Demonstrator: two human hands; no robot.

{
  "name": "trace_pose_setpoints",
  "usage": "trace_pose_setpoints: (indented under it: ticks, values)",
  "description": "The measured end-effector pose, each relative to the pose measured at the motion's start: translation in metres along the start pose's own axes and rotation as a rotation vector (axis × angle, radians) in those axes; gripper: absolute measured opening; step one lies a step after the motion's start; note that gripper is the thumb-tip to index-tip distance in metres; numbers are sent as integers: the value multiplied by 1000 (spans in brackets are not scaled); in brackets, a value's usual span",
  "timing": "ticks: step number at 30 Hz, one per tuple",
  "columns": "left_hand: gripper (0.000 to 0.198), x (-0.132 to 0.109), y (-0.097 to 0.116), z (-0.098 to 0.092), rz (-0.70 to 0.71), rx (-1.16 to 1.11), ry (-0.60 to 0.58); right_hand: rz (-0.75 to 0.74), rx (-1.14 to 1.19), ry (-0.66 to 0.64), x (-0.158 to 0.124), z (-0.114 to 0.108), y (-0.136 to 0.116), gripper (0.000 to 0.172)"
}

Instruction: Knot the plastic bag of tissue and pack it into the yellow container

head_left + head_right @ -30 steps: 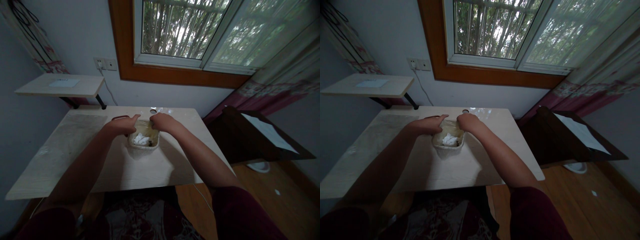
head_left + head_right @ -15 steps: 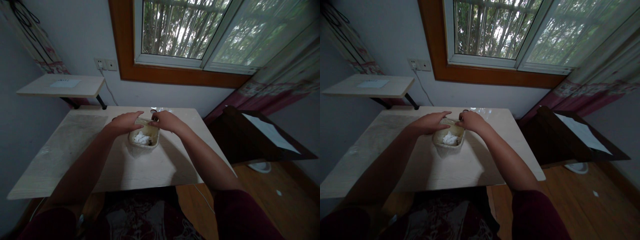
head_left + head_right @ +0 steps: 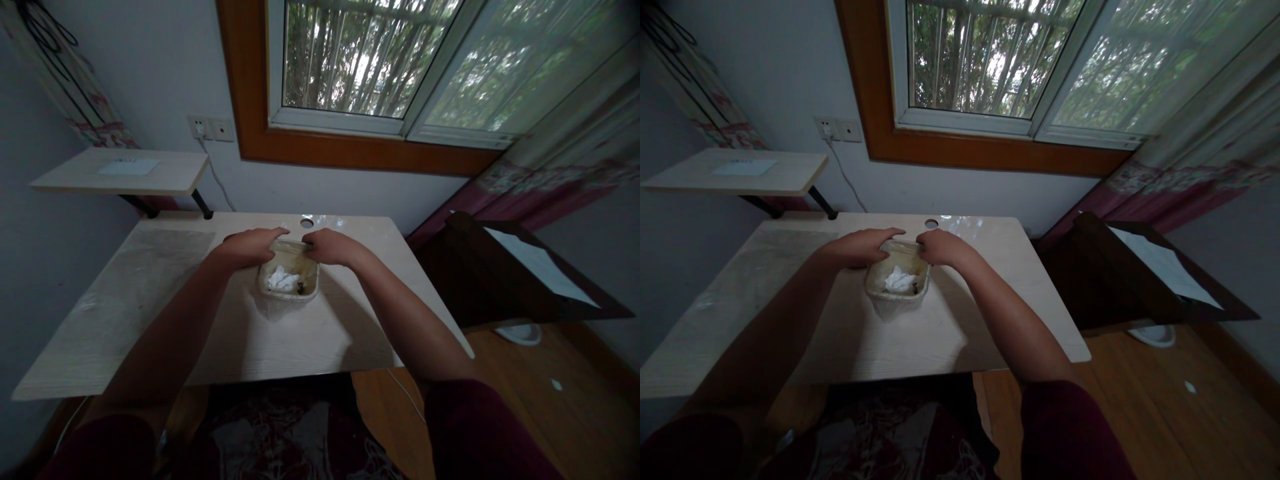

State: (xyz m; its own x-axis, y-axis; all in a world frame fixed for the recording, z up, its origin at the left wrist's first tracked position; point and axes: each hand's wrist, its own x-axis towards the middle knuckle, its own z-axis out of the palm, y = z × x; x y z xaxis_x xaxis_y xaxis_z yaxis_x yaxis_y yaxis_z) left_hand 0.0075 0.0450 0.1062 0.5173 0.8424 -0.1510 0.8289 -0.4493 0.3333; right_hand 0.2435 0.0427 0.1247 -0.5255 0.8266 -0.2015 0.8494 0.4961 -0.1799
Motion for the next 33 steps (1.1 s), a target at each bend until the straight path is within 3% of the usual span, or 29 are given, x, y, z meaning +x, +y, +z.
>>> trace_pose_setpoints:
  ticks: [4,8,13,17,21,24,29,33]
  values:
    - [79,2,4,-6,94,-43,8,-8,86,45,-2,-3,1,28]
    - [56,9,10,-7,133,-161,86,-79,252,148,-1,0,6,30]
    - [38,16,0,2,60,-154,134,-72,325,199,0,13,13,28]
    - [37,11,-14,13,-4,-242,125,-17,471,203,-6,30,20,31]
    - [38,0,-14,30,-16,-555,226,-40,743,262,-13,53,23,41]
    - [47,-8,-4,46,-10,-871,345,-33,934,449,-18,69,17,47]
    - [64,-13,14,74,-40,-1336,662,71,1127,762,-29,86,-11,69]
    - [65,-18,25,95,-75,-1455,701,97,1226,844,-33,100,-39,77]
